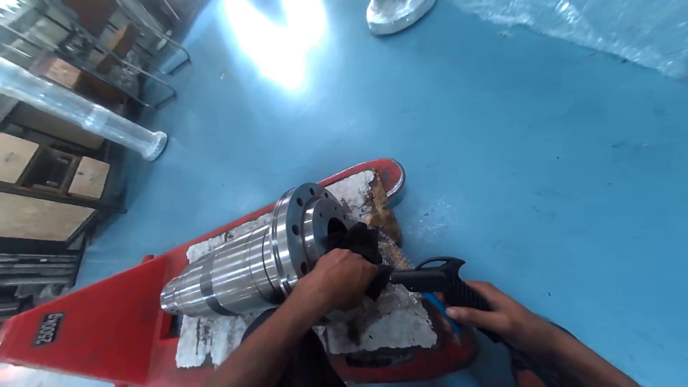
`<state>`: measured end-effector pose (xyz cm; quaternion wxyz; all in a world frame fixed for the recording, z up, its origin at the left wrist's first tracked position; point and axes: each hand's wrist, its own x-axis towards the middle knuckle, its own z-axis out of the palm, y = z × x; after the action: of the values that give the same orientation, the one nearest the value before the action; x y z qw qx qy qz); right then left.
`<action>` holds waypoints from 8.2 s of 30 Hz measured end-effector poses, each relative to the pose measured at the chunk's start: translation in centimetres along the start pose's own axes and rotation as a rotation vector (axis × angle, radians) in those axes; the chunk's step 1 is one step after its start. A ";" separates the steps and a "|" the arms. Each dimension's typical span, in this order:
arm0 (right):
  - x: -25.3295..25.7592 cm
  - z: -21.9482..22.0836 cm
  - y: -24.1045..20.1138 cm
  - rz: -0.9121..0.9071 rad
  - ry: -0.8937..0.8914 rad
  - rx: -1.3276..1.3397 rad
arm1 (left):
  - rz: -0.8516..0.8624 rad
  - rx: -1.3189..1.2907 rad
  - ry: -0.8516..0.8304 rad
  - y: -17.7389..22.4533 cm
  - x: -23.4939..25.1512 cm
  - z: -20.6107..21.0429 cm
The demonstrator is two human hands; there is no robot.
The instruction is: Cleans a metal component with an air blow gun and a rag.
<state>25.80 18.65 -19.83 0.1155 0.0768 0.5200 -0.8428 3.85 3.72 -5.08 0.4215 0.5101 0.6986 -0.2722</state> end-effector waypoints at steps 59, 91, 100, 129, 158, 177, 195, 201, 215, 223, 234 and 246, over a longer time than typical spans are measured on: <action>-2.4 0.3 4.5 0.115 -0.100 0.207 | 0.002 0.204 -0.427 2.6 4.2 -1.1; -1.7 0.8 4.4 0.123 -0.049 0.158 | 0.186 0.258 -0.503 0.7 8.3 0.1; -1.0 -0.5 3.5 0.140 -0.099 0.144 | 0.170 0.199 -0.482 0.6 7.2 -0.5; -1.8 0.0 1.3 0.099 0.007 -0.290 | 0.192 0.178 -0.466 0.2 7.4 0.0; -1.4 -0.7 2.9 0.140 0.140 0.027 | 0.160 -0.045 -0.017 -2.9 9.3 -6.4; 0.5 1.6 2.8 0.171 0.120 -0.185 | 0.138 0.368 -0.518 -0.5 12.0 -1.3; -1.0 0.7 1.8 0.125 0.153 -0.197 | 0.093 0.178 -0.392 -0.5 12.0 -2.7; 0.0 1.0 2.8 0.175 0.100 0.000 | 0.065 0.186 -0.453 -0.4 11.9 -2.4; 0.4 0.7 0.6 0.237 0.116 -0.231 | 0.096 0.223 -0.461 -0.6 12.4 -1.5; -0.1 -1.3 0.1 0.145 0.227 0.026 | 0.058 -0.002 -0.120 -2.2 12.8 -5.4; 4.0 -0.3 1.3 0.233 0.207 0.194 | 0.052 0.007 -0.156 -4.6 13.8 -5.5; 6.1 -1.4 2.0 0.275 0.125 0.192 | -0.044 0.221 -0.362 -3.1 14.2 -3.2</action>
<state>20.45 18.32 -23.65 0.1892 0.2101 0.4280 -0.8584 -1.86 12.14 -16.01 0.4757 0.4808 0.5883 -0.4433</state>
